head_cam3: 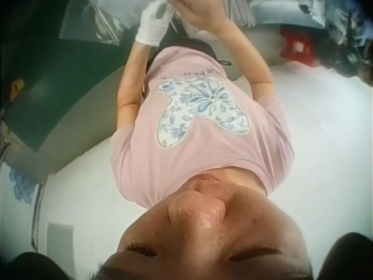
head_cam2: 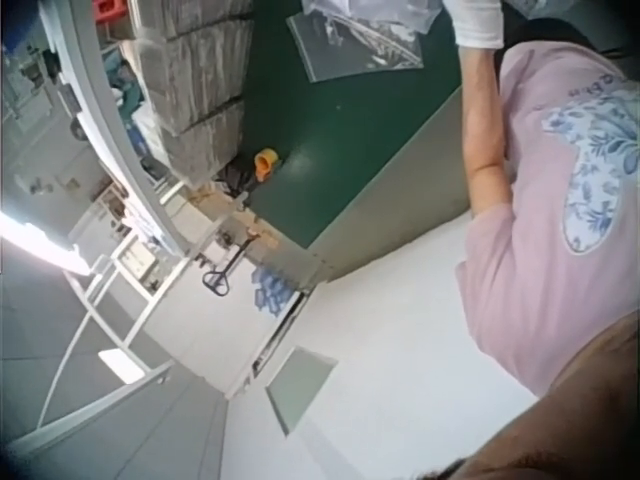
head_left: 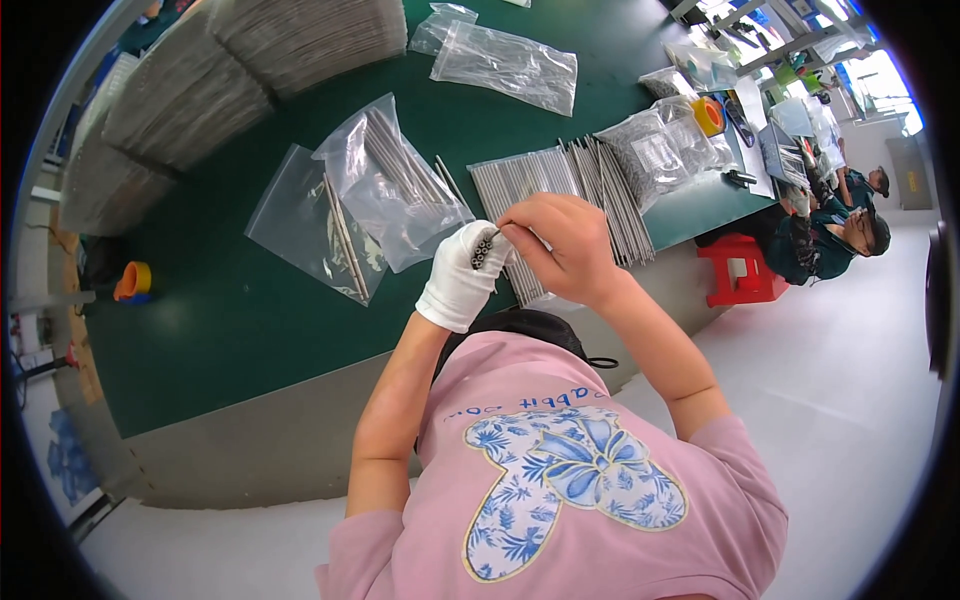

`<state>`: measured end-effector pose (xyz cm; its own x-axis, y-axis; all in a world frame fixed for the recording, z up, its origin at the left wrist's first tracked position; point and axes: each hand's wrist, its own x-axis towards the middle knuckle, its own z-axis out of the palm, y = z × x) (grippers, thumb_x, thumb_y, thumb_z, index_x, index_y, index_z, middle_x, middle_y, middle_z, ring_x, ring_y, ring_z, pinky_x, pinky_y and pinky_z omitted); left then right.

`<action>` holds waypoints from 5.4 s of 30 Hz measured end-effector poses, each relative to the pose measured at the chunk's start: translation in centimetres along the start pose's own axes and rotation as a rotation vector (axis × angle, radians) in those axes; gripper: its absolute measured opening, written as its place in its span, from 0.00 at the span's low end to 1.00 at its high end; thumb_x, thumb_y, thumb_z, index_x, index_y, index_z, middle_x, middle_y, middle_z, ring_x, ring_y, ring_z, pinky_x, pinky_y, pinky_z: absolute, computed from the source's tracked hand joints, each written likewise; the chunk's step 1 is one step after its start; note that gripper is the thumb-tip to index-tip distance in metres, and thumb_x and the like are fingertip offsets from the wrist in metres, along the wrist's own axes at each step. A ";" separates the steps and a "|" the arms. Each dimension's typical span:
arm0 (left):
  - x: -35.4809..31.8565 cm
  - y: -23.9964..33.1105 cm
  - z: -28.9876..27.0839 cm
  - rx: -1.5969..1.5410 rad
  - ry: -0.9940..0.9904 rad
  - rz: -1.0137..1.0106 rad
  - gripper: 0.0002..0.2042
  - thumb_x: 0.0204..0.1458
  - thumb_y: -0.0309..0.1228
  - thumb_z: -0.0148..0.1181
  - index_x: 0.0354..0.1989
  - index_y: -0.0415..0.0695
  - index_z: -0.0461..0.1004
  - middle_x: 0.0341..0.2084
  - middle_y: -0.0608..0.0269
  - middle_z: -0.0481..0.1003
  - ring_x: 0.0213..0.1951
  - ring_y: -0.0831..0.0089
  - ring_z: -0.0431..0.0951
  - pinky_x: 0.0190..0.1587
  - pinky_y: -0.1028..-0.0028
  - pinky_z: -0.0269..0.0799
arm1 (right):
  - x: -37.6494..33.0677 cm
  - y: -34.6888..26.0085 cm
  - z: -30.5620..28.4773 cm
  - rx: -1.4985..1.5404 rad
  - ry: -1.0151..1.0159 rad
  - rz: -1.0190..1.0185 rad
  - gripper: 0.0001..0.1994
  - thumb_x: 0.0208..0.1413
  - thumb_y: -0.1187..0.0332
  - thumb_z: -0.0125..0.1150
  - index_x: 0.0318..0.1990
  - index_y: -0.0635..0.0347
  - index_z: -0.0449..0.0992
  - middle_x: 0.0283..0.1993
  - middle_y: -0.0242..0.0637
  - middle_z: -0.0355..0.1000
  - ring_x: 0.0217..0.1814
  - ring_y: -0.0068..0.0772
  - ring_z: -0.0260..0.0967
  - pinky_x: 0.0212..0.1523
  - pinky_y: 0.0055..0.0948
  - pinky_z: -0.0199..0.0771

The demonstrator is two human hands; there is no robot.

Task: Sorting thin metal rods and placing them into plastic bags on a manufacturing line.

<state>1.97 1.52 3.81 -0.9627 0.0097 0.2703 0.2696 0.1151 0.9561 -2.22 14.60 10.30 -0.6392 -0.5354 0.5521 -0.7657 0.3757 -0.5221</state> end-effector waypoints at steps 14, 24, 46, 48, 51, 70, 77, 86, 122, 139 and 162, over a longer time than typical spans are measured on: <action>-0.2 -1.1 0.6 0.087 0.065 0.064 0.06 0.44 0.22 0.54 0.32 0.40 0.70 0.24 0.53 0.71 0.26 0.59 0.72 0.29 0.71 0.67 | 0.6 0.6 -0.4 -0.151 -0.040 -0.150 0.04 0.37 0.76 0.58 0.23 0.59 0.71 0.21 0.34 0.69 0.20 0.34 0.66 0.21 0.27 0.64; -0.6 -0.6 0.0 0.089 0.076 0.078 0.08 0.44 0.22 0.56 0.35 0.41 0.72 0.24 0.57 0.73 0.24 0.67 0.73 0.29 0.76 0.68 | -0.1 0.2 -0.6 -0.050 -0.091 -0.011 0.04 0.37 0.74 0.58 0.24 0.57 0.71 0.21 0.34 0.68 0.21 0.35 0.66 0.21 0.28 0.64; -1.1 -2.1 -0.5 0.093 -0.128 -0.037 0.15 0.43 0.18 0.53 0.42 0.40 0.70 0.32 0.54 0.74 0.33 0.71 0.74 0.36 0.77 0.67 | -0.5 -1.2 -0.8 -0.225 -0.575 0.364 0.12 0.51 0.60 0.48 0.28 0.61 0.67 0.20 0.42 0.69 0.24 0.45 0.68 0.25 0.40 0.65; -0.7 -1.7 -0.1 0.063 -0.152 -0.048 0.15 0.45 0.18 0.52 0.44 0.38 0.68 0.37 0.56 0.73 0.37 0.72 0.74 0.40 0.79 0.66 | -0.3 -1.3 -1.0 -0.240 -0.593 0.395 0.11 0.50 0.62 0.48 0.29 0.62 0.67 0.21 0.43 0.69 0.24 0.46 0.68 0.26 0.41 0.66; -0.2 0.1 1.0 -0.007 -0.019 -0.056 0.14 0.48 0.18 0.50 0.46 0.37 0.67 0.41 0.58 0.72 0.42 0.73 0.72 0.45 0.79 0.64 | 0.3 -0.1 -2.6 -0.286 -0.541 0.500 0.09 0.49 0.65 0.47 0.27 0.63 0.67 0.22 0.44 0.68 0.25 0.45 0.68 0.27 0.40 0.66; -0.4 -1.6 0.0 -0.124 0.309 -0.144 0.11 0.55 0.27 0.41 0.43 0.37 0.65 0.33 0.56 0.72 0.37 0.71 0.72 0.44 0.74 0.66 | -20.2 15.5 -6.8 -0.087 0.814 1.115 0.11 0.51 0.69 0.45 0.20 0.63 0.63 0.14 0.32 0.60 0.13 0.19 0.58 0.16 0.23 0.58; 0.0 -0.6 0.2 -0.178 0.165 -0.193 0.10 0.52 0.23 0.47 0.42 0.35 0.67 0.34 0.54 0.74 0.38 0.71 0.73 0.44 0.76 0.67 | -24.2 17.2 -2.1 -0.453 0.300 1.407 0.12 0.48 0.59 0.49 0.30 0.57 0.73 0.27 0.38 0.71 0.28 0.37 0.70 0.31 0.35 0.67; -0.2 -0.9 0.9 -0.155 0.143 -0.133 0.08 0.48 0.22 0.53 0.37 0.35 0.71 0.31 0.57 0.75 0.35 0.73 0.75 0.41 0.79 0.68 | -17.7 13.0 -3.4 -0.252 0.413 1.367 0.11 0.48 0.60 0.52 0.27 0.59 0.74 0.27 0.39 0.72 0.28 0.37 0.71 0.30 0.32 0.68; -0.7 -2.0 0.5 -0.014 0.188 -0.030 0.07 0.44 0.25 0.59 0.33 0.39 0.73 0.22 0.60 0.73 0.23 0.75 0.72 0.28 0.78 0.68 | 0.5 0.1 0.3 0.055 -0.015 0.036 0.02 0.39 0.75 0.59 0.24 0.61 0.73 0.20 0.35 0.69 0.19 0.36 0.64 0.20 0.28 0.62; -0.8 -1.5 0.3 0.017 0.133 -0.023 0.08 0.43 0.25 0.59 0.33 0.39 0.73 0.25 0.57 0.74 0.26 0.71 0.75 0.30 0.77 0.69 | -0.1 -0.1 0.2 -0.079 0.054 -0.097 0.04 0.39 0.77 0.58 0.23 0.60 0.70 0.21 0.36 0.69 0.19 0.36 0.65 0.20 0.28 0.63; -0.9 -1.0 -0.2 0.039 0.095 -0.017 0.09 0.44 0.22 0.57 0.36 0.41 0.73 0.25 0.58 0.74 0.25 0.69 0.74 0.30 0.77 0.68 | -0.1 -0.3 1.2 0.048 0.036 -0.020 0.04 0.40 0.78 0.57 0.25 0.61 0.69 0.22 0.36 0.68 0.21 0.35 0.66 0.21 0.27 0.63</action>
<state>2.54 1.19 2.68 -0.9602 -0.0864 0.2655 0.2506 0.1533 0.9559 -1.85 13.67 9.62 -0.6267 -0.5148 0.5850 -0.7744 0.3278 -0.5412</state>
